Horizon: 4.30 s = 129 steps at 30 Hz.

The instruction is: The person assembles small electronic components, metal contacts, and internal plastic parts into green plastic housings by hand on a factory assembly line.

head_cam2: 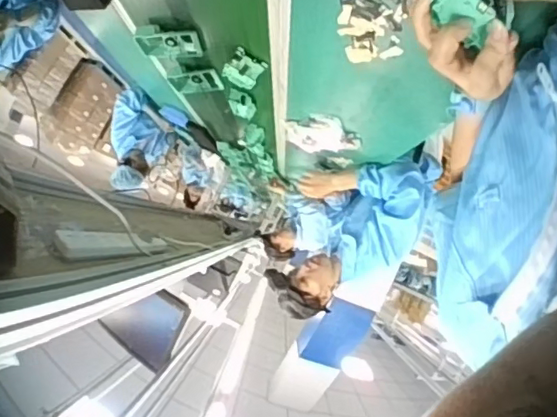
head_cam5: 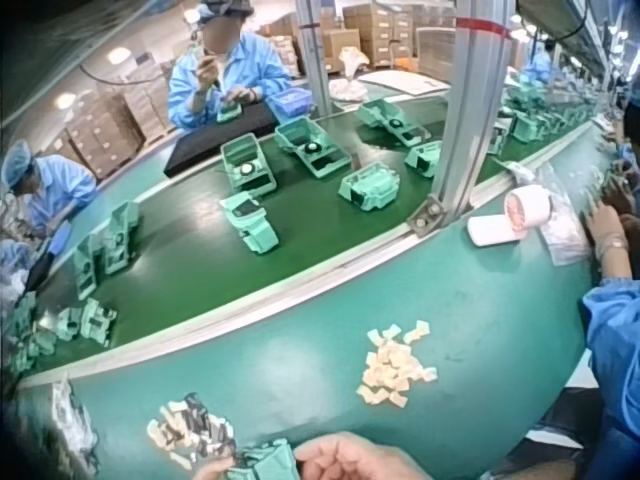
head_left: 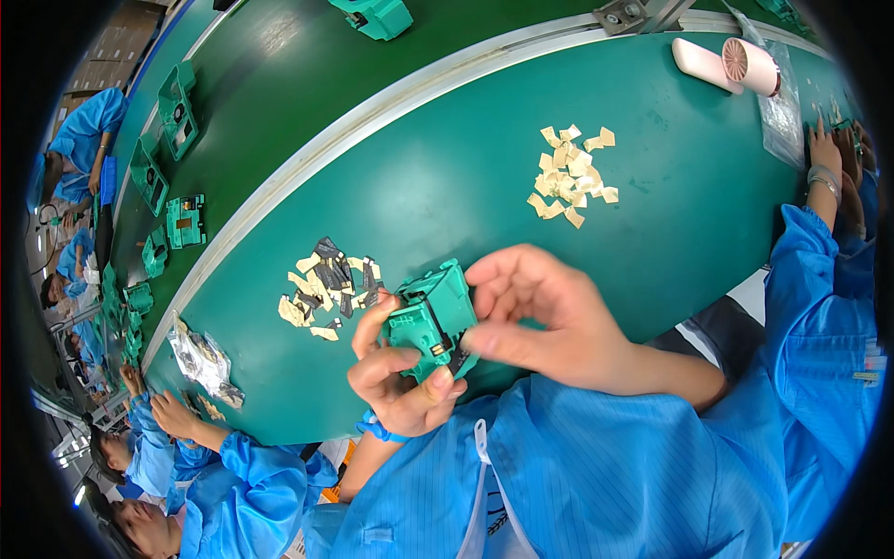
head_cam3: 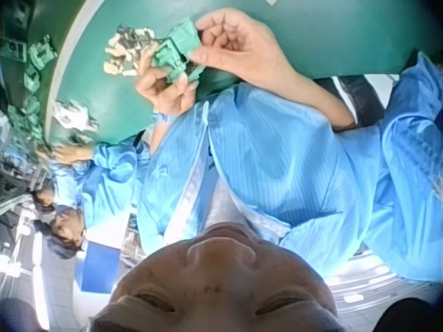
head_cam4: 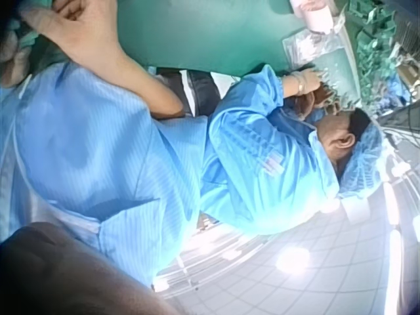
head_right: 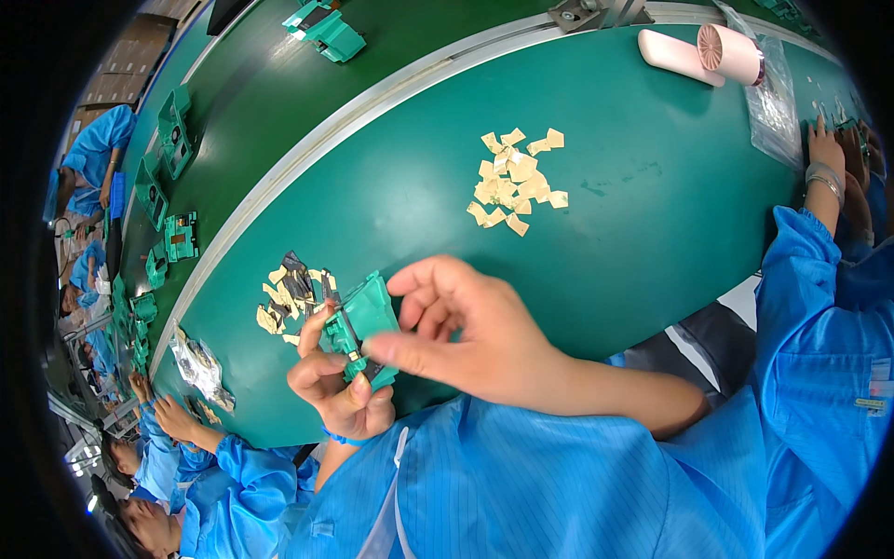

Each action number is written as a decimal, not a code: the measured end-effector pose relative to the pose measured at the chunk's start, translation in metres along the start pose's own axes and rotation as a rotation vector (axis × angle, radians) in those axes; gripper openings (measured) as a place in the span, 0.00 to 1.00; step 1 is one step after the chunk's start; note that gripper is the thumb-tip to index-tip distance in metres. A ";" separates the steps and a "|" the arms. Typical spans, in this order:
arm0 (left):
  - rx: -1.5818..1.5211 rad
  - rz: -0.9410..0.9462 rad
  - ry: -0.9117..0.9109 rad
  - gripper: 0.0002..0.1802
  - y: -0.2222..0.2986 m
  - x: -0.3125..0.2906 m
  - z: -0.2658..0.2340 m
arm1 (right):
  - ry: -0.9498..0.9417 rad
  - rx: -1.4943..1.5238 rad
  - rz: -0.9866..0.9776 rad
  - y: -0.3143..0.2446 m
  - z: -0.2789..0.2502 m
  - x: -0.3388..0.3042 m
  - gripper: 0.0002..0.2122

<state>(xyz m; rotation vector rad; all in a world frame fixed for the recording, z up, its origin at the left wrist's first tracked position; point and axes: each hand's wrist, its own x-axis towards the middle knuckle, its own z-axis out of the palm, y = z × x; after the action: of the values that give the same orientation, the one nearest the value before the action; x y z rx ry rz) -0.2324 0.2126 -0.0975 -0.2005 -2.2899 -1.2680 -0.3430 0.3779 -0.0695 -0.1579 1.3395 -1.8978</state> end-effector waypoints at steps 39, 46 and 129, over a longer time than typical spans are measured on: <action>0.240 -0.749 -0.108 0.04 -0.060 0.064 -0.097 | -0.082 -0.483 0.015 0.002 -0.002 0.018 0.05; -0.368 -0.847 -0.165 0.04 -0.007 0.060 -0.037 | -0.012 -0.264 -0.160 -0.001 0.017 0.031 0.15; -0.245 -0.407 -0.049 0.03 0.017 0.028 0.008 | -0.073 -0.981 -0.511 -0.007 0.002 0.006 0.06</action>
<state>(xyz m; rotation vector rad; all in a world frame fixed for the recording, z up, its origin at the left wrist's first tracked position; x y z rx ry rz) -0.2531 0.2252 -0.0745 0.1634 -2.2847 -1.7655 -0.3494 0.3736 -0.0646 -1.1279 2.2173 -1.3968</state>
